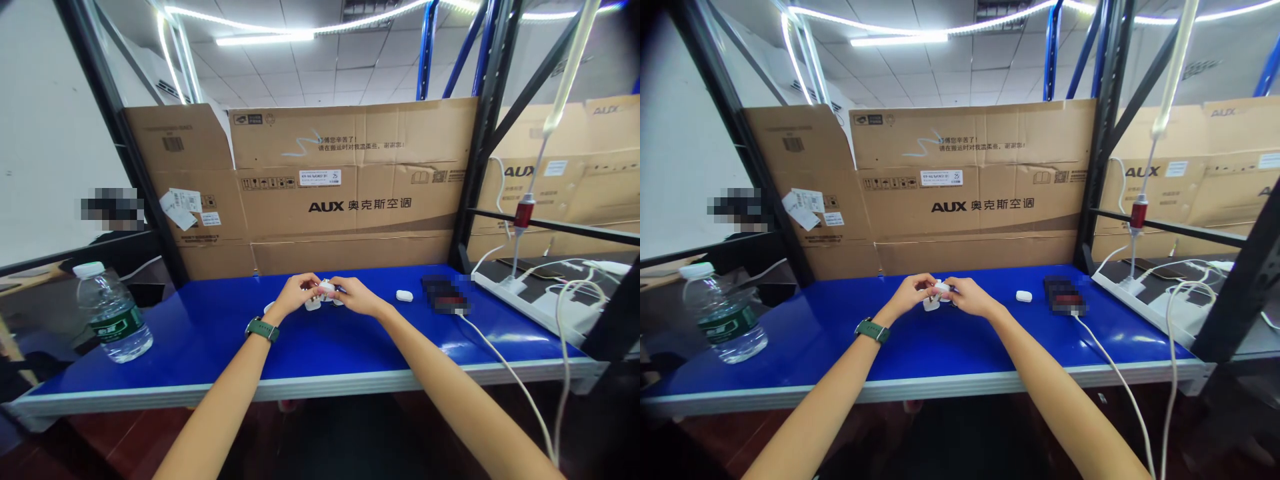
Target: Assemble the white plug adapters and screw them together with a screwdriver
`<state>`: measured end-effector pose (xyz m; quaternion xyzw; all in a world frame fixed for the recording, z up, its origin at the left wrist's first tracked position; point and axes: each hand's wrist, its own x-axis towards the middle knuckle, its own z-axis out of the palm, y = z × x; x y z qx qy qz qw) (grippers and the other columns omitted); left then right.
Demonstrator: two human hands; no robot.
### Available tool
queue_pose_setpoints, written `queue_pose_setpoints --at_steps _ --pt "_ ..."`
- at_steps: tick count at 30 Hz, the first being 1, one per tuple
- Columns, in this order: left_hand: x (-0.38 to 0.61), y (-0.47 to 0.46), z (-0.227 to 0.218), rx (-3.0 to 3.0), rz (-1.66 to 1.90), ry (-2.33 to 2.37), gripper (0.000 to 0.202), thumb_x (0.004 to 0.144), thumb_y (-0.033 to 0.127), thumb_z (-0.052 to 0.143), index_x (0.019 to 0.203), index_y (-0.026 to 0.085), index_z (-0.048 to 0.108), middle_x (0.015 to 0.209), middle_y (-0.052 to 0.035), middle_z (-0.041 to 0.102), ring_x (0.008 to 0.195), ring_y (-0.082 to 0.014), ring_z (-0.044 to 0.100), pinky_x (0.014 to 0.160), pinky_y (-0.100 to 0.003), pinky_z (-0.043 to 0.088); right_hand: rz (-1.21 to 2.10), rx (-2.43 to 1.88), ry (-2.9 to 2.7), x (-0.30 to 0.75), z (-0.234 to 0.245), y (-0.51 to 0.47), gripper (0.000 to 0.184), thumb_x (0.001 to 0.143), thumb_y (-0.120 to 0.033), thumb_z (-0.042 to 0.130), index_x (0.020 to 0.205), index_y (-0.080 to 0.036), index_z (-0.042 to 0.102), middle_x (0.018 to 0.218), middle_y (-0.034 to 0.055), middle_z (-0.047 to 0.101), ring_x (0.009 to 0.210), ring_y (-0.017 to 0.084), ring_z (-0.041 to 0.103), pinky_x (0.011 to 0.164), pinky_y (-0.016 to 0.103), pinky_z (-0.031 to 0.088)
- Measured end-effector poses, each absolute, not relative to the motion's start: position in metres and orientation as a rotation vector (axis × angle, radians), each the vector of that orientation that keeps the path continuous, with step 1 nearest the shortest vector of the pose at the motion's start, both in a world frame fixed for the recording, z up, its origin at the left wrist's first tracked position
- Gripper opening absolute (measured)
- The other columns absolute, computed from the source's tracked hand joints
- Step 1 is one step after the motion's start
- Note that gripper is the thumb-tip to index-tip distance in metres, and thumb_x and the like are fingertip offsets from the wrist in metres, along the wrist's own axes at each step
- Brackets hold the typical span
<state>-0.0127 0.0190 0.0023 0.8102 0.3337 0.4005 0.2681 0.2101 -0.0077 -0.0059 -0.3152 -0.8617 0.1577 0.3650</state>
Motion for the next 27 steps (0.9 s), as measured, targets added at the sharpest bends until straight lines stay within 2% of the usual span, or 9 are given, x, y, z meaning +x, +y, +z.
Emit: queue_pose_setpoints --at_steps 6,9,12,15,18,20,24,27 --pt "-0.01 0.017 0.001 2.1 1.017 0.849 0.047 0.076 0.06 0.075 0.078 0.015 0.063 0.066 -0.001 0.067 0.059 -0.0144 0.063 0.058 -0.023 0.045 0.414 -0.869 -2.179 0.209 -0.007 -0.008 0.021 0.092 -0.014 0.058 0.107 -0.016 0.072 0.101 0.0064 0.076 0.09 0.019 0.068 0.08 0.025 0.045" --pt "-0.008 0.016 0.0 2.042 0.969 0.845 0.049 0.079 0.064 0.072 0.076 0.016 0.059 0.062 -0.0015 0.067 0.057 -0.0164 0.067 0.056 -0.023 0.047 0.496 -0.89 -2.151 0.209 -0.007 -0.007 0.022 0.093 -0.015 0.056 0.108 -0.016 0.071 0.098 0.0067 0.076 0.089 0.019 0.069 0.081 0.026 0.047" --pt "-0.006 0.015 -0.002 1.994 0.932 0.859 0.051 0.083 0.067 0.064 0.081 0.017 0.058 0.058 -0.0019 0.066 0.052 -0.017 0.066 0.052 -0.023 0.046 0.655 -0.909 -2.095 0.209 -0.006 -0.007 0.019 0.095 -0.017 0.054 0.108 -0.014 0.068 0.09 0.0066 0.075 0.082 0.018 0.07 0.078 0.026 0.05" --pt "-0.005 0.015 -0.005 1.949 0.898 0.857 0.054 0.091 0.07 0.049 0.095 0.017 0.057 0.062 -0.0025 0.069 0.049 -0.0173 0.066 0.05 -0.024 0.045 0.805 -0.993 -1.98 0.212 -0.002 -0.009 0.017 0.098 -0.021 0.05 0.11 -0.015 0.06 0.083 0.005 0.073 0.073 0.015 0.067 0.067 0.022 0.049" --pt "-0.009 0.018 -0.006 2.064 0.934 0.94 0.049 0.096 0.063 0.042 0.102 0.018 0.061 0.064 -0.0002 0.068 0.047 -0.0149 0.061 0.052 -0.025 0.044 0.917 -1.167 -1.96 0.217 0.002 -0.014 0.017 0.099 -0.025 0.048 0.114 -0.019 0.053 0.08 0.0019 0.073 0.057 0.011 0.057 0.05 0.017 0.039" --pt "-0.014 0.02 -0.005 2.231 1.024 1.086 0.041 0.099 0.054 0.042 0.099 0.019 0.065 0.064 0.0005 0.067 0.052 -0.0148 0.06 0.056 -0.025 0.043 0.996 -1.284 -2.016 0.22 0.004 -0.017 0.017 0.099 -0.026 0.049 0.114 -0.02 0.051 0.079 0.001 0.073 0.052 0.01 0.051 0.045 0.017 0.032" --pt "-0.026 0.024 -0.001 2.509 1.141 1.385 0.022 0.095 0.036 0.051 0.092 0.021 0.067 0.08 -0.0021 0.07 0.07 -0.017 0.061 0.064 -0.026 0.041 1.054 -1.443 -2.171 0.221 0.001 -0.018 0.017 0.094 -0.024 0.055 0.11 -0.02 0.054 0.073 0.0017 0.073 0.055 0.013 0.052 0.048 0.019 0.034" --pt "-0.031 0.026 0.0 2.597 1.113 1.397 0.016 0.093 0.028 0.053 0.092 0.021 0.067 0.085 -0.0029 0.07 0.073 -0.0172 0.06 0.067 -0.027 0.041 0.905 -1.499 -2.318 0.221 -0.003 -0.015 0.016 0.093 -0.024 0.057 0.108 -0.018 0.058 0.066 0.0006 0.069 0.059 0.014 0.058 0.055 0.021 0.038"
